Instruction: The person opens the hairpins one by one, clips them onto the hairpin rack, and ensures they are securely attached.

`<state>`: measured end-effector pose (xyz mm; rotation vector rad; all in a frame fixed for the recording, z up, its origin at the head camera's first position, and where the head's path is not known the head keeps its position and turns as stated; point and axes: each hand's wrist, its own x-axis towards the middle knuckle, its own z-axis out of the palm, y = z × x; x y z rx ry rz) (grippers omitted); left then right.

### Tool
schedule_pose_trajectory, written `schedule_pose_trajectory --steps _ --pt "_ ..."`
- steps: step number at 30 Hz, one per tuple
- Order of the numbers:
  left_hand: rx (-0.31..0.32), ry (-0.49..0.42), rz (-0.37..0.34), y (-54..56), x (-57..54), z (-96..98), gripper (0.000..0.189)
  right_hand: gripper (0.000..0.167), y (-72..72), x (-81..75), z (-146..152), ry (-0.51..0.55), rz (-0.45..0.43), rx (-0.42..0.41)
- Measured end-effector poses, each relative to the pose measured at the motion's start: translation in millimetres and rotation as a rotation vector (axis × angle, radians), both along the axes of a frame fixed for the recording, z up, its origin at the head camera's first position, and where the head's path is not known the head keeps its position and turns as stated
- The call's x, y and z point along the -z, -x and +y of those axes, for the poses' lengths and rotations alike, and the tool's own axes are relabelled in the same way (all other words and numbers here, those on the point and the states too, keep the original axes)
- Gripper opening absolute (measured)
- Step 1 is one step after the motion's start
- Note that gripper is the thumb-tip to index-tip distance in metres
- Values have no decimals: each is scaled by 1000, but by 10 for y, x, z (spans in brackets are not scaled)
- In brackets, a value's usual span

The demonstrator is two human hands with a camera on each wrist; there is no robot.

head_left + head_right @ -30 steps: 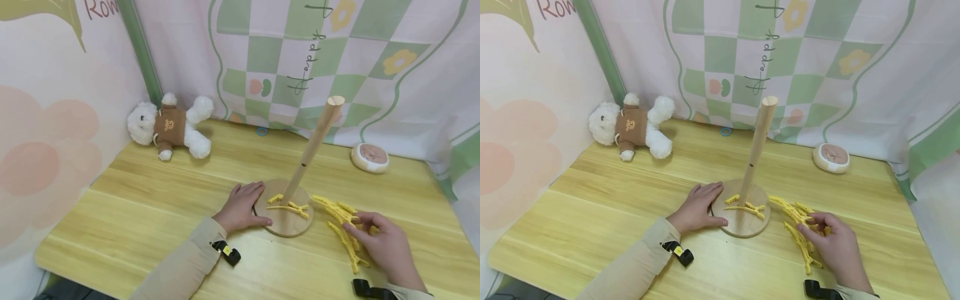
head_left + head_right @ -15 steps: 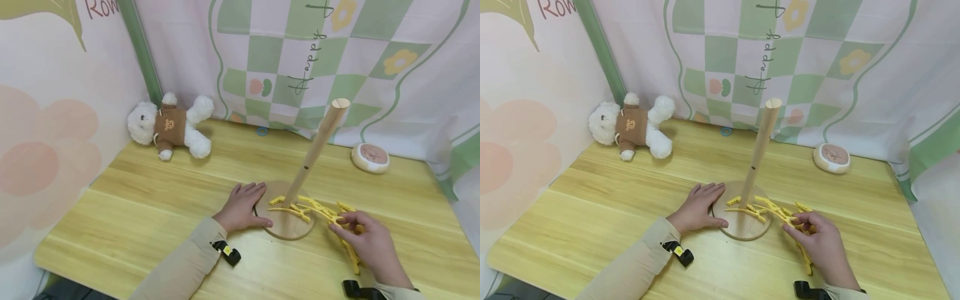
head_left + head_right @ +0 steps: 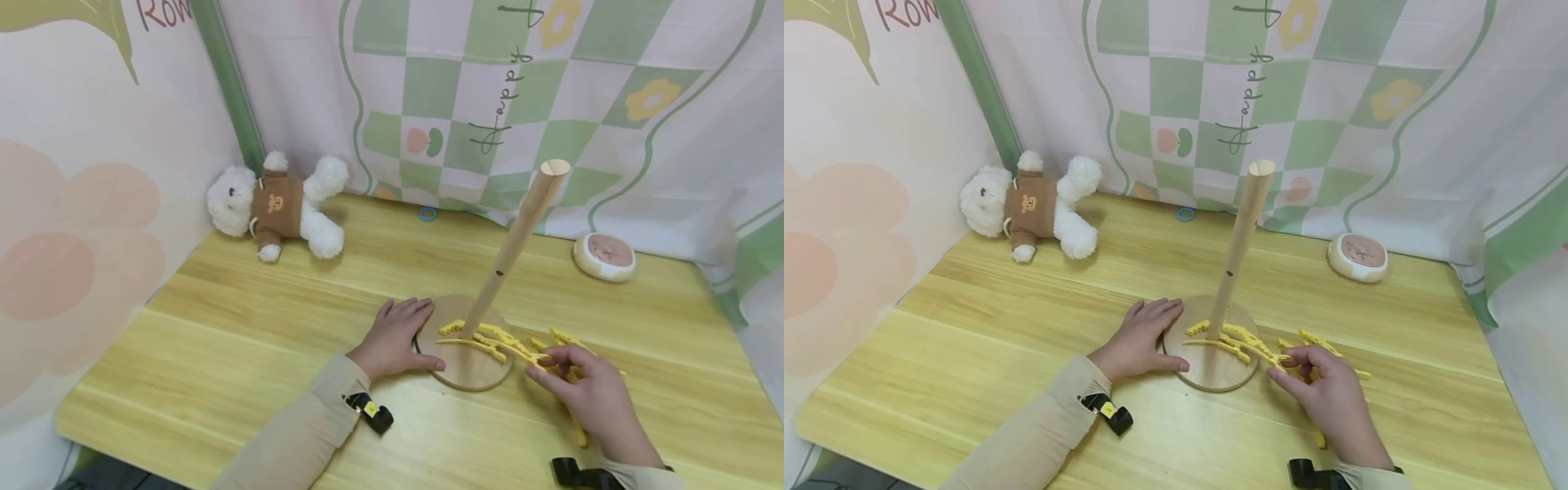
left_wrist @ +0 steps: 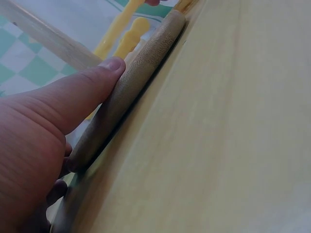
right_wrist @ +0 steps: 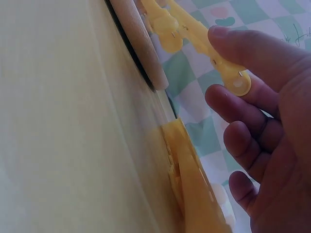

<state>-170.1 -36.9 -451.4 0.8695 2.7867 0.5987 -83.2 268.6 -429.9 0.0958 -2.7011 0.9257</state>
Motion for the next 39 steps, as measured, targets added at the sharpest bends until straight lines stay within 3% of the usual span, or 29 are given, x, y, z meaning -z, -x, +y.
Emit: schedule_pose_trajectory --steps 18,39 --pt "12 -6 13 6 20 -4 107 24 24 44 -139 50 -13 -25" --pt "16 -12 18 13 22 -10 107 28 58 66 -260 22 -19 -16"
